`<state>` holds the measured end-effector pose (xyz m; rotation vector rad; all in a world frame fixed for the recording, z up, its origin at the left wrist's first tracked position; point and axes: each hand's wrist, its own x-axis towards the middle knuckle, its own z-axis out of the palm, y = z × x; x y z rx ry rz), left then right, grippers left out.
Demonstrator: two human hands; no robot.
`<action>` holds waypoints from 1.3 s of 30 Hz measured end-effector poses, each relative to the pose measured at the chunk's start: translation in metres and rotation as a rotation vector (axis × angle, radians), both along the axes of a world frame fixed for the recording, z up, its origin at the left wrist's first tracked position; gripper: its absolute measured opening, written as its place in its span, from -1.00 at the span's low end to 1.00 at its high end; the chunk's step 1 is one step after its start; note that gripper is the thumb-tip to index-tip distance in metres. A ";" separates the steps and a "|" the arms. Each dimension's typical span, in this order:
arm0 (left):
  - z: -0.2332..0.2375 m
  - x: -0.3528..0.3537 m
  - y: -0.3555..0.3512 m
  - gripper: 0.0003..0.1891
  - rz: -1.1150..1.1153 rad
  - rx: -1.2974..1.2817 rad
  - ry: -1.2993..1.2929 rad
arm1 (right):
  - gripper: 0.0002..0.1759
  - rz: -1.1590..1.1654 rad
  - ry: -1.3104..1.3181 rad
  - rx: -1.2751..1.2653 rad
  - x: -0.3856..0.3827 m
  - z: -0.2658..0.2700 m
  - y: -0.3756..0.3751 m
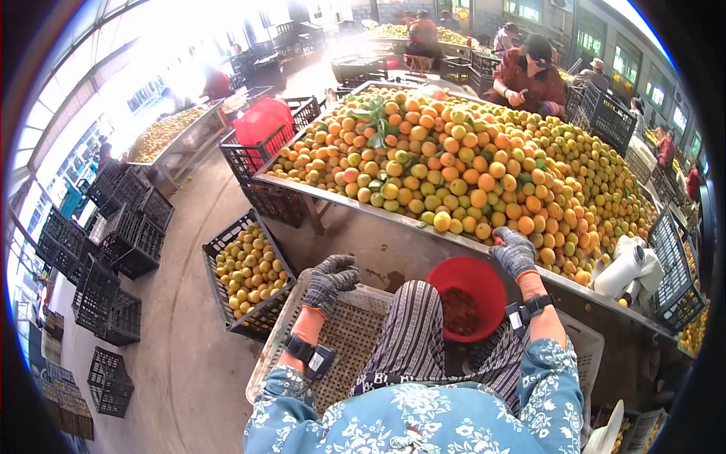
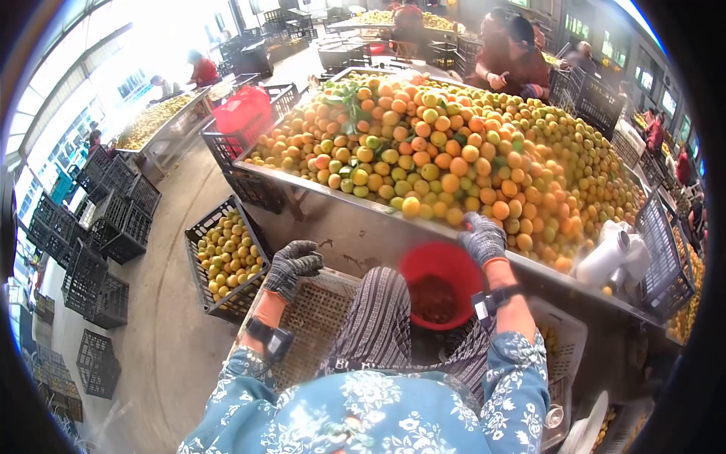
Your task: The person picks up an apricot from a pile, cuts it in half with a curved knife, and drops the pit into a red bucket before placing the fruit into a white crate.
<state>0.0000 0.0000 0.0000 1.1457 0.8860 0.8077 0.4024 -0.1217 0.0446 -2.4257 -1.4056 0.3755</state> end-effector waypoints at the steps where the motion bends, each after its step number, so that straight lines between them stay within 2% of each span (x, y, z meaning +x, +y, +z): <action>1: 0.000 -0.005 -0.003 -0.68 0.023 -0.034 -0.025 | -0.39 -0.028 -0.075 -0.036 0.004 -0.011 0.001; 3: 0.016 -0.025 0.017 -0.70 0.053 -0.013 -0.078 | -0.42 -0.056 -0.195 -0.031 -0.001 -0.015 0.024; 6: 0.023 -0.035 0.030 -0.71 0.107 -0.015 -0.112 | -0.36 -0.170 -0.142 -0.051 -0.001 -0.027 0.046; 10: -0.008 -0.004 0.040 -0.71 0.098 -0.091 -0.053 | -0.37 -0.188 -0.154 0.011 0.017 -0.054 0.049; 14: -0.023 0.062 0.043 -0.67 0.043 -0.056 -0.054 | -0.58 -0.150 -0.254 0.013 0.045 -0.080 0.060; 17: -0.016 0.108 0.035 -0.68 -0.042 -0.098 -0.051 | -0.62 -0.156 -0.176 0.012 0.050 -0.054 0.051; 21: 0.001 0.140 0.037 -0.71 -0.155 -0.012 -0.033 | -0.73 -0.184 -0.220 0.166 0.060 -0.040 0.028; 22: 0.003 0.144 0.038 -0.72 -0.146 0.000 -0.029 | -0.77 -0.168 -0.236 0.213 0.071 -0.046 0.021; 25: 0.005 0.159 0.042 -0.73 -0.099 0.006 0.005 | -0.79 -0.162 -0.068 0.416 0.096 -0.061 -0.005; 29: -0.003 0.187 0.038 -0.69 -0.107 -0.054 -0.057 | -0.80 -0.233 0.032 0.445 0.087 -0.051 -0.025; 31: -0.008 0.204 0.033 -0.68 -0.153 -0.042 -0.045 | -0.79 -0.206 -0.097 0.434 0.085 -0.052 -0.019; 33: -0.014 0.224 0.022 -0.67 -0.181 -0.041 0.004 | -0.79 -0.156 -0.100 0.420 0.085 -0.048 -0.012; 35: -0.025 0.239 0.014 -0.67 -0.207 -0.060 -0.023 | -0.78 -0.151 -0.086 0.232 0.086 -0.047 -0.003; 39: -0.024 0.256 0.003 -0.67 -0.256 -0.036 0.013 | -0.80 -0.123 -0.138 0.378 0.086 -0.044 0.001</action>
